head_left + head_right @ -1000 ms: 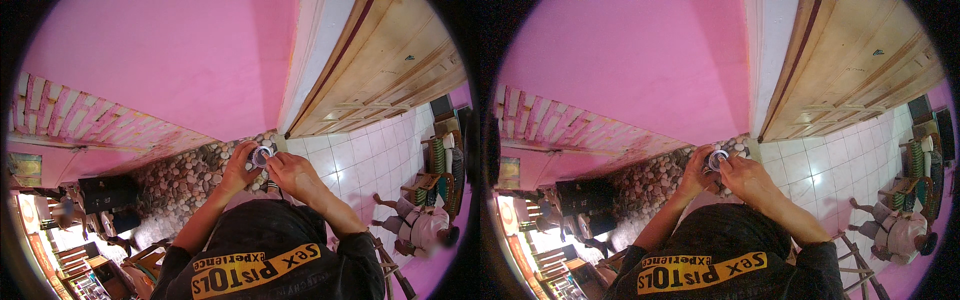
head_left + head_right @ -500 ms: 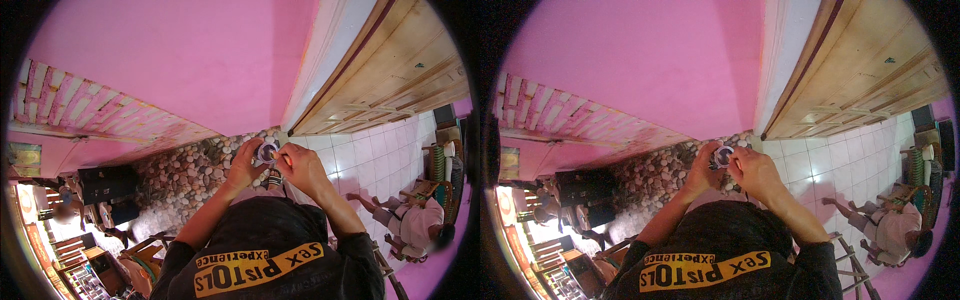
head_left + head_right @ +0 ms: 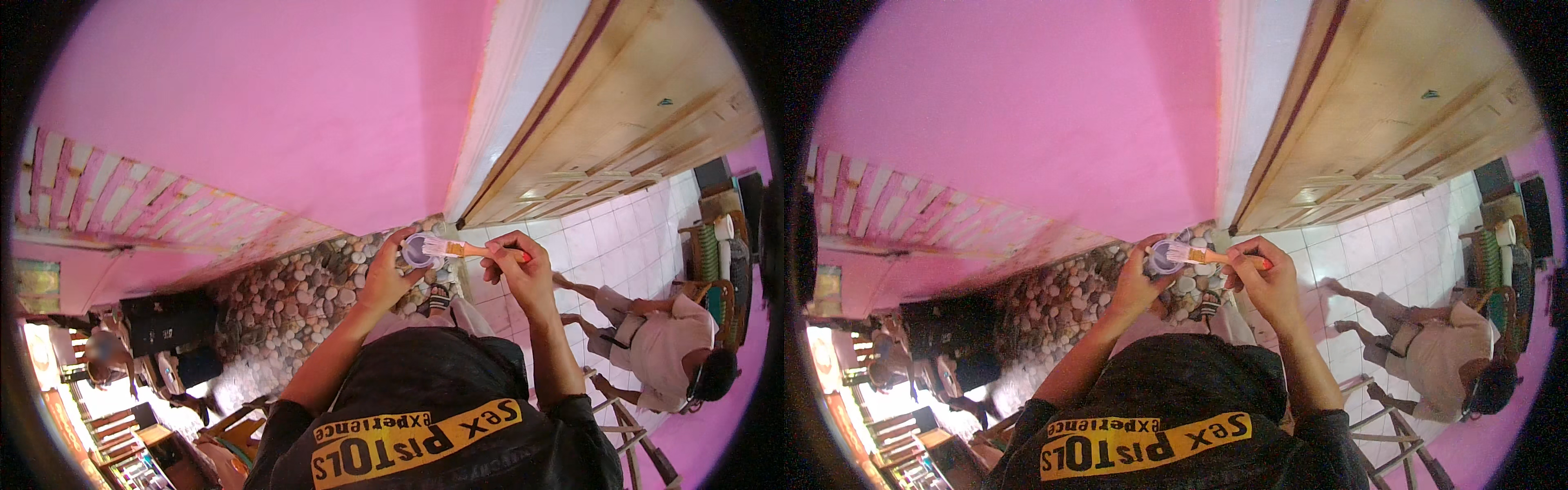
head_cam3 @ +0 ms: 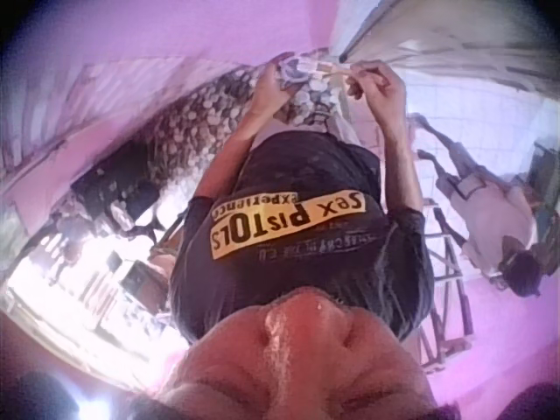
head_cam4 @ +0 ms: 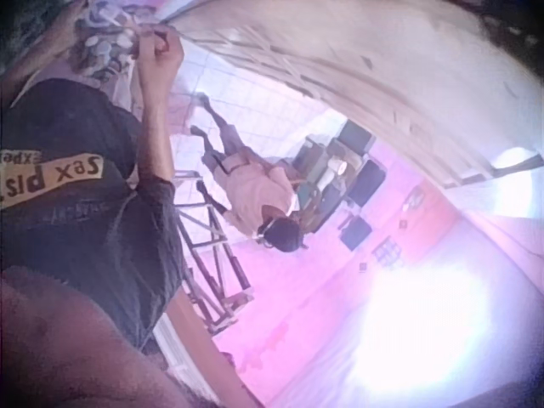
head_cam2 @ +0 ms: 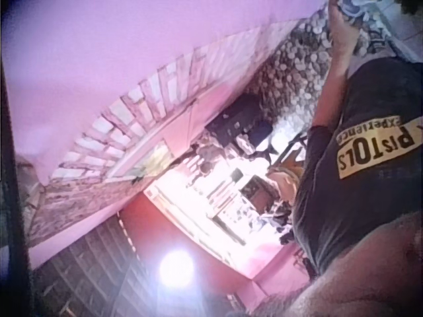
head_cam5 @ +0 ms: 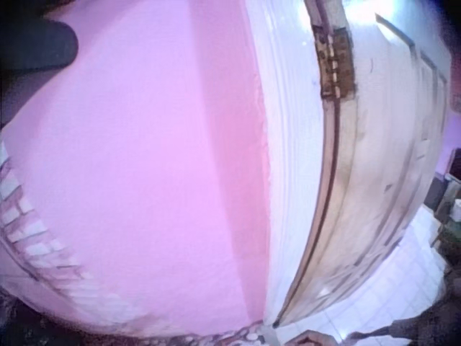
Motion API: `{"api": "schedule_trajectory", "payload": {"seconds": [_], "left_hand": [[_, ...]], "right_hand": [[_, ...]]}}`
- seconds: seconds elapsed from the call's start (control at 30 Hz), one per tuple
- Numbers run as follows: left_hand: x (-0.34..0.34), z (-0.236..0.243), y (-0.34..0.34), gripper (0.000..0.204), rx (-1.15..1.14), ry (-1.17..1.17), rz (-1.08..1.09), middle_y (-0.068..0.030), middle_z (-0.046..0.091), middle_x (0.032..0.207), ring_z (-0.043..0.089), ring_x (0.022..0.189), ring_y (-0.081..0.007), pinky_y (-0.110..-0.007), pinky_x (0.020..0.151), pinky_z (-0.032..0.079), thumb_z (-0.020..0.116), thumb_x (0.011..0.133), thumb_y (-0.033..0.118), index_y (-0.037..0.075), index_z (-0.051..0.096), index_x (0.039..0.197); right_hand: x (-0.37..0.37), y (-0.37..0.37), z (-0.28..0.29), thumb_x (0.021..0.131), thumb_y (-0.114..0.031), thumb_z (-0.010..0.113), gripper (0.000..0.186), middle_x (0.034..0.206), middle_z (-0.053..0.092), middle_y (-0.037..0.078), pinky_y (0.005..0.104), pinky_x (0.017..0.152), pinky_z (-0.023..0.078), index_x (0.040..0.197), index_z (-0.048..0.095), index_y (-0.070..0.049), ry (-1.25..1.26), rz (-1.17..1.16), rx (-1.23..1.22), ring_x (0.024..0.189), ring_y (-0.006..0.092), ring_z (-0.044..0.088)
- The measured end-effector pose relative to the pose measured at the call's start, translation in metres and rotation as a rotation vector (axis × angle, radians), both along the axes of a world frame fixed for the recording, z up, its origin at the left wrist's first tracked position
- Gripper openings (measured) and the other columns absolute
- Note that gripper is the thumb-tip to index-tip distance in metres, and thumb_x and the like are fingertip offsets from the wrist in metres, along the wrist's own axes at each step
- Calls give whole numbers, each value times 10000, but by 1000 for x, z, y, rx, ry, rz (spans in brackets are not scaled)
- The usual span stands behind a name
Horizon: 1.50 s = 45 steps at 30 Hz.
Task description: The person uses a paint brush to apply white paint from a small container to the white wooden frame of a glass door and the adjacent pink wall.
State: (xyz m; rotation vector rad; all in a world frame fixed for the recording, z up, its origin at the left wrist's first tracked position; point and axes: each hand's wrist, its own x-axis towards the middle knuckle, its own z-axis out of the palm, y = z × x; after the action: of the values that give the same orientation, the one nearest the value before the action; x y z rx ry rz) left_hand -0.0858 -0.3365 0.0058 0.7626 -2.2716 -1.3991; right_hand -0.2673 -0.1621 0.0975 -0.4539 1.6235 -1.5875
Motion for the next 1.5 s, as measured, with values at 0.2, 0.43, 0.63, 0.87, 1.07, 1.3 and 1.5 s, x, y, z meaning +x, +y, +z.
{"api": "schedule_trajectory", "payload": {"seconds": [0.2,0.43,0.63,0.87,1.07,1.3,1.5], "left_hand": [[19,-15,-20,681,42,10,56,-133,633,1307,627,1221,-259,-384,1016,496,883,770,179,81,537,1348],[45,18,-57,671,163,8,-65,-122,595,1331,612,1212,-210,-362,1045,505,855,795,48,19,496,1360],[69,16,-113,692,40,20,-238,-135,618,1279,620,1173,-210,-364,1019,505,876,795,119,-8,487,1352],[49,57,-148,704,125,21,-382,-144,556,1382,587,1234,-211,-350,1063,482,869,790,77,-2,472,1367],[10,80,-161,739,23,7,-454,-152,573,1378,588,1247,-230,-370,1070,477,887,772,94,8,458,1367],[-38,111,-171,761,-19,74,-597,-193,603,1337,598,1260,-290,-414,1058,492,918,740,143,14,484,1352],[-53,117,-185,774,-123,90,-727,-207,604,1330,609,1246,-310,-419,1048,497,933,713,139,36,486,1336]], "right_hand": [[-13,-7,-31,1014,-176,645,261,864,724,117,289,674,565,1153,667,44,-15,-209,-51,720,162,695],[-34,-37,-115,1020,-203,635,308,902,716,132,307,673,597,1183,661,57,5,-540,-8,732,198,716],[-41,-75,-149,1022,-205,619,308,852,697,106,290,645,587,1154,650,71,43,-787,11,704,174,701],[-42,-103,-121,1034,-212,607,306,864,690,116,287,659,590,1142,648,71,86,-914,-10,724,175,690],[-28,-91,-89,1041,-221,598,285,822,673,80,271,635,545,1104,661,49,136,-984,-101,692,131,643],[-49,-115,-93,1034,-190,587,240,750,664,50,254,612,502,1025,669,36,188,-953,69,657,105,616],[-43,-93,-73,1002,-179,572,247,757,673,68,261,591,494,1001,676,45,208,-992,141,633,110,610]]}}
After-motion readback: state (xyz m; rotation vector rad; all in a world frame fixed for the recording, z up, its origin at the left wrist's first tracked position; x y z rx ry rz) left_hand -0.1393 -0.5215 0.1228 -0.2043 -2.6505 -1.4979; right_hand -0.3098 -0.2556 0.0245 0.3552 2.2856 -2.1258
